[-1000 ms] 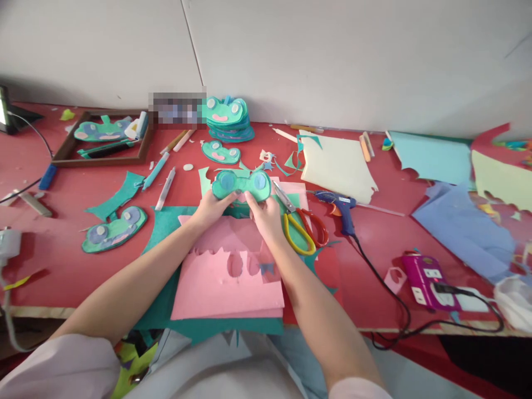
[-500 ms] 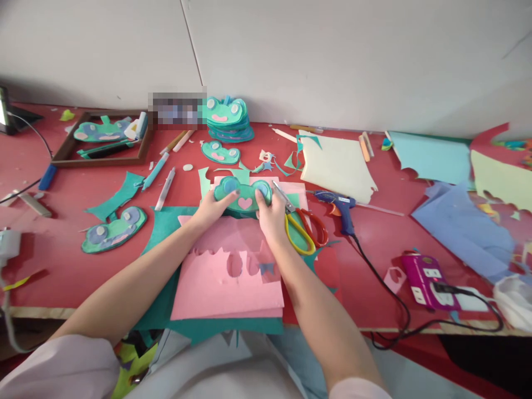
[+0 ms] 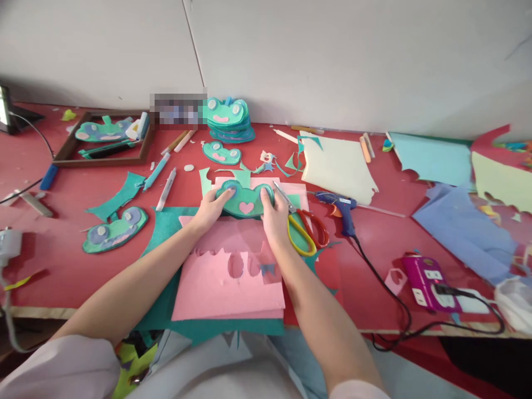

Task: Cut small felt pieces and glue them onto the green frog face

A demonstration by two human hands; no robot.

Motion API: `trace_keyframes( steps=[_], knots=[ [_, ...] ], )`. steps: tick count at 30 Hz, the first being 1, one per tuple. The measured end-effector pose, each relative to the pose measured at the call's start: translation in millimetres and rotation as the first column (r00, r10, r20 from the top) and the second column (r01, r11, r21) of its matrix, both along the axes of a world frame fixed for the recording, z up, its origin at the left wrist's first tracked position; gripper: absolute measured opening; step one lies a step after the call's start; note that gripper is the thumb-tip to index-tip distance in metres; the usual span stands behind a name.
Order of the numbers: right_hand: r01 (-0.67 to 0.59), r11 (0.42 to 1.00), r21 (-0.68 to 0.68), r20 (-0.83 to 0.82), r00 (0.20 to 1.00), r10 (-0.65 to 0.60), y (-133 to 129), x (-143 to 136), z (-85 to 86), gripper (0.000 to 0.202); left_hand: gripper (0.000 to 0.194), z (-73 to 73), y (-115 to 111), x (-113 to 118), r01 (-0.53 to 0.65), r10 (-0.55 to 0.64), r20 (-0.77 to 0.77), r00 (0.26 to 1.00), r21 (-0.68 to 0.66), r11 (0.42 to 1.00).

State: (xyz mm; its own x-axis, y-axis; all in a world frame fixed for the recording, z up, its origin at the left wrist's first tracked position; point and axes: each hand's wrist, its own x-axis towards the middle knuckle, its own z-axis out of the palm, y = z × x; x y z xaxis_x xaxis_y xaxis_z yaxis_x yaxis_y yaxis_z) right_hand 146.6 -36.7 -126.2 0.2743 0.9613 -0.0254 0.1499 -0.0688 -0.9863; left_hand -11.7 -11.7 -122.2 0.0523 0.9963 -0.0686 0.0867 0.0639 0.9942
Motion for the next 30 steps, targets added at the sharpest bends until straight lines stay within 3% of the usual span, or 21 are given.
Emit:
trace_keyframes(
  steps=[3, 7, 10, 12, 14, 17, 21, 25, 30],
  knots=[
    [-0.032, 0.994, -0.106, -0.043, 0.999, 0.028, 1, -1, -1.7, 0.048, 0.034, -0.4, 2, -1, -0.087, 0.094, -0.045, 0.995, 0.144, 0.986],
    [-0.121, 0.989, -0.087, 0.175, 0.975, 0.134, 2, -1, -2.7, 0.032, 0.031, 1.0, 20, -21, -0.189, 0.267, -0.216, 0.939, 0.322, 0.928],
    [-0.152, 0.987, -0.044, 0.294, 0.942, 0.159, 2, -1, -1.7, 0.034, 0.015, 6.3, 42, -58, -0.208, 0.447, -0.495, 0.745, 0.465, 0.861],
    [-0.165, 0.986, -0.035, 0.303, 0.938, 0.168, 2, -1, -1.2, 0.035, 0.019, 10.3, 57, -85, -0.197, 0.477, -0.638, 0.604, 0.46, 0.866],
    [-0.169, 0.985, -0.031, 0.302, 0.938, 0.17, 3, -1, -0.9, 0.035, 0.016, 12.8, 69, -107, -0.161, 0.429, -0.754, 0.498, 0.406, 0.9],
    [-0.173, 0.984, -0.037, 0.314, 0.933, 0.176, 3, -2, -0.3, 0.035, 0.015, 13.6, 82, -123, -0.085, 0.319, -0.833, 0.452, 0.316, 0.945],
    [-0.182, 0.983, -0.04, 0.311, 0.932, 0.185, 2, -2, 1.8, 0.034, 0.009, 15.1, 90, -121, 0.005, 0.23, -0.886, 0.404, 0.253, 0.967],
    [-0.179, 0.983, -0.04, 0.309, 0.933, 0.183, 0, -2, 3.7, 0.035, 0.001, 18.4, 94, -114, 0.026, 0.202, -0.892, 0.405, 0.232, 0.972],
    [-0.178, 0.983, -0.045, 0.305, 0.935, 0.183, 0, -3, 4.3, 0.034, 0.011, 16.0, 100, -112, -0.027, 0.226, -0.862, 0.453, 0.24, 0.97]
  ],
)
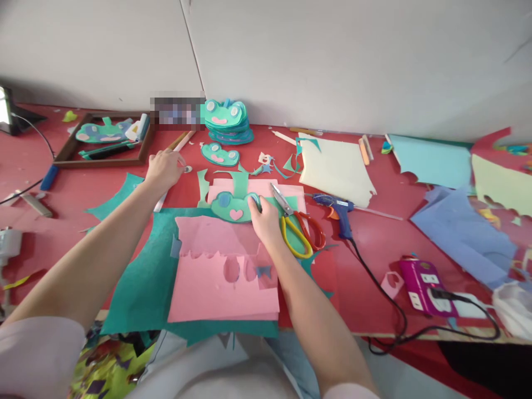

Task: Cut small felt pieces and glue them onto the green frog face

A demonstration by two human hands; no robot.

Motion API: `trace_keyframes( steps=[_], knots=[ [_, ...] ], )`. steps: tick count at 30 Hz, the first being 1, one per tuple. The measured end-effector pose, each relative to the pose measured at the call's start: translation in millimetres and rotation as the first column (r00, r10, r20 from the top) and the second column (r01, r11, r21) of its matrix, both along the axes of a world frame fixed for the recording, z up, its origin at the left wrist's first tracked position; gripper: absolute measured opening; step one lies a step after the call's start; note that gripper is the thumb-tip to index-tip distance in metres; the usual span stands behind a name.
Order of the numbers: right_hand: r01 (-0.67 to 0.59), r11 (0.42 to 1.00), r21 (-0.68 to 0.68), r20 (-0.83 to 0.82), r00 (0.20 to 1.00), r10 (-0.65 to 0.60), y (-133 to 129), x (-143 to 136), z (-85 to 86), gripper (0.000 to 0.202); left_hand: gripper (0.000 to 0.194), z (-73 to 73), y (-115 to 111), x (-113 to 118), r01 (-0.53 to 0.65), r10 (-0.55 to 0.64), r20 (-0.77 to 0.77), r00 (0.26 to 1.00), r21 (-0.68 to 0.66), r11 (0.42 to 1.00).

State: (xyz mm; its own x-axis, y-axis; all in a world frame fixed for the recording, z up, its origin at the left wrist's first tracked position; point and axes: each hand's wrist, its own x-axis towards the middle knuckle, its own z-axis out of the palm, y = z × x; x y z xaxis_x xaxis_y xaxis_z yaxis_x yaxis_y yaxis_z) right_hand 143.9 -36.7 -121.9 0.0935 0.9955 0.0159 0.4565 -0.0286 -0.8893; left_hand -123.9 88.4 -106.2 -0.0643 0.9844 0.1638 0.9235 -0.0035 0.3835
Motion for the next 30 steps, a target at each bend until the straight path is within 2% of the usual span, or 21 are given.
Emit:
trace_keyframes(
  steps=[5, 6, 7, 10, 11, 12, 14, 16, 18, 21, 22, 24, 26, 28, 30],
  knots=[
    [-0.005, 1.0, -0.005, -0.002, 1.0, 0.005, 0, 0, -0.7, 0.035, 0.014, -8.1, -13, 9, -0.068, 0.047, 0.194, 0.98, 0.102, 0.992],
    [-0.004, 1.0, -0.006, -0.001, 1.0, 0.004, 0, 0, -0.9, 0.035, 0.013, -10.6, -19, 13, -0.082, 0.031, 0.343, 0.939, 0.136, 0.987],
    [-0.004, 1.0, -0.006, -0.001, 1.0, 0.004, 0, 0, -1.1, 0.035, 0.012, -13.6, -26, 17, -0.104, 0.012, 0.5, 0.866, 0.156, 0.982],
    [-0.006, 1.0, -0.002, -0.002, 1.0, 0.006, 0, 0, -1.3, 0.035, 0.01, -24.5, -43, 22, -0.091, 0.002, 0.595, 0.803, 0.12, 0.989],
    [-0.007, 1.0, 0.0, -0.003, 1.0, 0.007, 0, 0, -1.3, 0.035, 0.01, -27.7, -45, 18, -0.087, 0.015, 0.658, 0.753, 0.077, 0.993],
    [-0.009, 1.0, 0.0, -0.004, 1.0, 0.009, 0, 0, -1.3, 0.035, 0.01, -30.0, -46, 12, -0.088, 0.025, 0.689, 0.724, 0.056, 0.995],
    [-0.011, 1.0, -0.004, -0.01, 1.0, 0.011, 0, 0, -1.0, 0.035, 0.015, -30.2, -42, -4, -0.175, 0.049, 0.66, 0.75, 0.127, 0.976],
    [-0.01, 1.0, -0.013, -0.023, 1.0, 0.01, 0, 0, -0.7, 0.036, 0.015, -23.9, -35, -18, -0.254, 0.043, 0.65, 0.759, 0.235, 0.938],
    [-0.013, 1.0, -0.025, -0.052, 0.999, 0.011, 0, 0, -0.3, 0.036, 0.014, -12.8, -35, -19, -0.268, 0.028, 0.657, 0.753, 0.268, 0.925],
    [0.015, 0.999, -0.041, -0.183, 0.983, -0.022, 0, 1, 0.4, 0.034, 0.012, 4.2, -54, 13, -0.186, -0.049, 0.697, 0.715, 0.257, 0.948],
    [0.036, 0.998, -0.043, -0.257, 0.965, -0.046, 0, 1, 0.6, 0.033, 0.014, 8.2, -66, 29, -0.141, -0.083, 0.75, 0.656, 0.231, 0.963],
    [0.088, 0.995, -0.04, -0.413, 0.906, -0.097, 1, 2, 1.1, 0.033, 0.014, 12.8, -90, 64, -0.034, -0.134, 0.864, 0.486, 0.172, 0.984],
    [0.12, 0.992, -0.044, -0.526, 0.841, -0.125, 2, 4, 1.1, 0.032, 0.017, 12.9, -110, 90, 0.046, -0.129, 0.926, 0.354, 0.12, 0.992],
    [0.129, 0.989, -0.077, -0.585, 0.797, -0.15, 3, 5, 0.5, 0.031, 0.02, 9.1, -121, 103, 0.047, -0.13, 0.954, 0.269, 0.122, 0.991],
    [0.124, 0.984, -0.126, -0.612, 0.771, -0.176, 5, 7, -0.7, 0.031, 0.022, 2.5, -123, 104, -0.007, -0.119, 0.964, 0.236, 0.124, 0.992]
  ],
)
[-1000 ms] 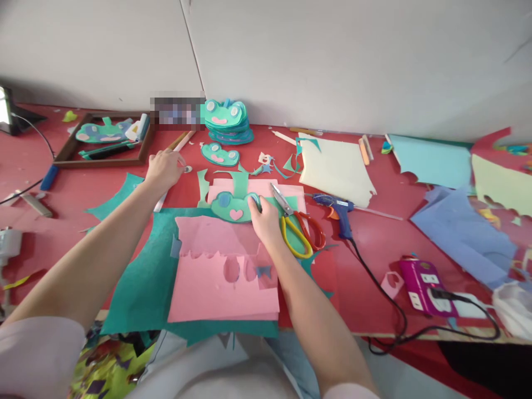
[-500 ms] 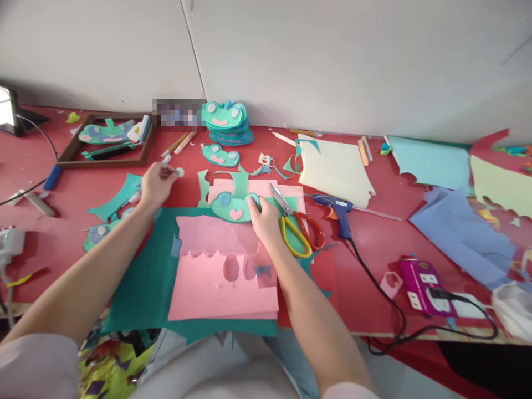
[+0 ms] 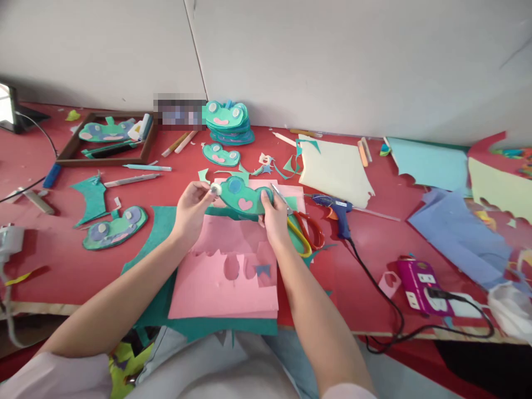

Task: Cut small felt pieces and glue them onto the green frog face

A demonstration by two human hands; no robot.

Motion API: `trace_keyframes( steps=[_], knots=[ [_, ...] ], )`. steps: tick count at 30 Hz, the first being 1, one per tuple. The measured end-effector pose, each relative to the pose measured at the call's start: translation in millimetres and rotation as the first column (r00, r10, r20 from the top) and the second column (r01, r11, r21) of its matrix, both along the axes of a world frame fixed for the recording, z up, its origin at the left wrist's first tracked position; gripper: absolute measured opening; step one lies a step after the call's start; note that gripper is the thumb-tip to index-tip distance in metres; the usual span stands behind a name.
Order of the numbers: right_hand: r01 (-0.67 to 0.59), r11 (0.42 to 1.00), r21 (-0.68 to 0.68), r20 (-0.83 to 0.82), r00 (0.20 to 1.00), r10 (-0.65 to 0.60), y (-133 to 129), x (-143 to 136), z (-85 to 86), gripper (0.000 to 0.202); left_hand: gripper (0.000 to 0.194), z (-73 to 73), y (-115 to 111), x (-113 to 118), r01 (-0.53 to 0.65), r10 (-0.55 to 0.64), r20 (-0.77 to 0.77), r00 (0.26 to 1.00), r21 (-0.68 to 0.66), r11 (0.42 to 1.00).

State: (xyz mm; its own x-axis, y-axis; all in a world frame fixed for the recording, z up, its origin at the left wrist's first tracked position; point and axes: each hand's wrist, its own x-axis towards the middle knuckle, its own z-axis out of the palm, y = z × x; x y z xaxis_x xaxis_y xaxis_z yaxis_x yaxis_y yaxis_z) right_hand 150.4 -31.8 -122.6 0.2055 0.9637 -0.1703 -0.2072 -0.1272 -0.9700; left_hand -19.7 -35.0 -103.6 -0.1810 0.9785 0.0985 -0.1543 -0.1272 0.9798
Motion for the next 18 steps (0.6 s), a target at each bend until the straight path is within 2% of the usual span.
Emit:
trace_keyframes(
  steps=[4, 6, 9, 11, 13, 18],
  knots=[
    [-0.059, 0.997, -0.056, 0.029, 0.998, 0.061, 2, 0, -2.7, 0.033, 0.023, -12.2, 6, -12, -0.05, 0.051, 0.012, 0.999, -0.031, 0.998],
    [-0.126, 0.991, -0.054, 0.138, 0.982, 0.132, 0, 0, -2.8, 0.031, 0.024, -14.4, 9, -15, -0.053, 0.053, 0.014, 0.998, -0.02, 0.998],
    [-0.218, 0.975, -0.029, 0.384, 0.899, 0.213, -3, -2, 0.1, 0.035, 0.027, -14.4, 11, -17, -0.049, 0.049, -0.001, 0.999, -0.005, 0.999],
    [-0.23, 0.973, -0.019, 0.504, 0.838, 0.208, -6, -3, 2.6, 0.038, 0.027, -15.1, 13, -18, -0.047, 0.047, -0.007, 0.999, -0.018, 0.999],
    [-0.212, 0.977, 0.003, 0.555, 0.813, 0.175, -7, -3, 3.6, 0.038, 0.026, -17.5, 15, -19, -0.046, 0.046, 0.0, 0.999, -0.036, 0.998],
    [-0.154, 0.987, 0.043, 0.506, 0.855, 0.112, -5, -3, -1.4, 0.03, 0.024, -25.2, 20, -23, 0.023, -0.017, 0.079, 0.997, -0.071, 0.997]
  ],
)
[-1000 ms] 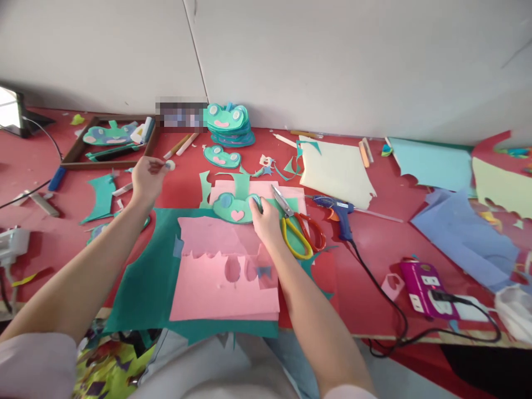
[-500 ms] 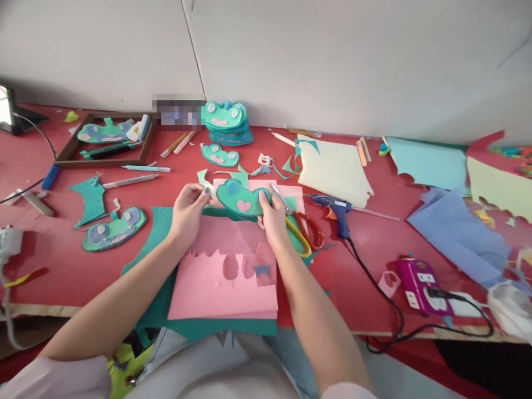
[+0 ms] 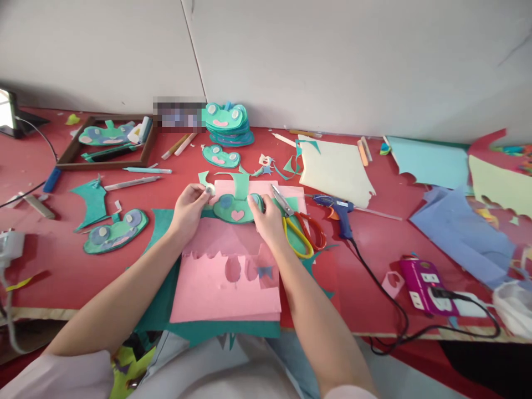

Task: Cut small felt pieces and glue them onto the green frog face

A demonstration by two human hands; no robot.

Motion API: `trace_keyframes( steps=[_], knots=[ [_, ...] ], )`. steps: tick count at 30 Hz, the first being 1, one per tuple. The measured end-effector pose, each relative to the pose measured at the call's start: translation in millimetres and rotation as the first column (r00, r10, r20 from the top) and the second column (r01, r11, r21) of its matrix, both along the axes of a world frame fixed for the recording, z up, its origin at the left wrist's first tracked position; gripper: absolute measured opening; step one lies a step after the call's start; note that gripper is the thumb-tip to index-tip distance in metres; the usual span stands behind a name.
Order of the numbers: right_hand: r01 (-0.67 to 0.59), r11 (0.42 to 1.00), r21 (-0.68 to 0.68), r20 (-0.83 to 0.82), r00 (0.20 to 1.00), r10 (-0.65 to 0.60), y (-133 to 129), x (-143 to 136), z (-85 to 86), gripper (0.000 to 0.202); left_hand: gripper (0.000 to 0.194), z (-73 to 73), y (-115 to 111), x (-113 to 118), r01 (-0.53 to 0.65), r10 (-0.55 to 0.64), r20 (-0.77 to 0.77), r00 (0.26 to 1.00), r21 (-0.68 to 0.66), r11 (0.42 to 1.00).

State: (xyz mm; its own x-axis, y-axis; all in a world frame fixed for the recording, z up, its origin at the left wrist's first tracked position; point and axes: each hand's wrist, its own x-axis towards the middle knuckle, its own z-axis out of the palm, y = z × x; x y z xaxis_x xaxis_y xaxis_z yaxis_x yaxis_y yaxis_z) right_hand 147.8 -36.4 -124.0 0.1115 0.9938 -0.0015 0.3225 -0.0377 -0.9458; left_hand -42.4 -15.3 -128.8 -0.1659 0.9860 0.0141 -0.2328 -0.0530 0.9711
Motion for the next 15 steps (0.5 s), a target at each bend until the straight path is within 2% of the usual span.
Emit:
trace_keyframes(
  steps=[3, 6, 11, 15],
  knots=[
    [0.021, 0.999, -0.047, -0.067, 0.997, -0.024, 1, 1, -2.3, 0.02, 0.024, -0.7, 1, 0, 0.024, -0.024, 0.018, 1.0, 0.018, 1.0],
    [0.068, 0.997, -0.028, -0.139, 0.988, -0.071, 0, 2, -0.8, 0.014, 0.024, 1.3, 0, 0, 0.027, -0.027, -0.001, 1.0, 0.045, 0.999],
    [0.105, 0.994, -0.028, -0.302, 0.947, -0.109, 0, 1, 6.4, 0.018, 0.026, 4.8, -4, 2, 0.1, -0.093, -0.083, 0.992, 0.079, 0.992],
    [0.124, 0.992, -0.029, -0.317, 0.94, -0.127, 0, 1, 10.8, 0.018, 0.026, 5.7, -8, 4, 0.168, -0.154, -0.133, 0.979, 0.095, 0.981]
  ],
)
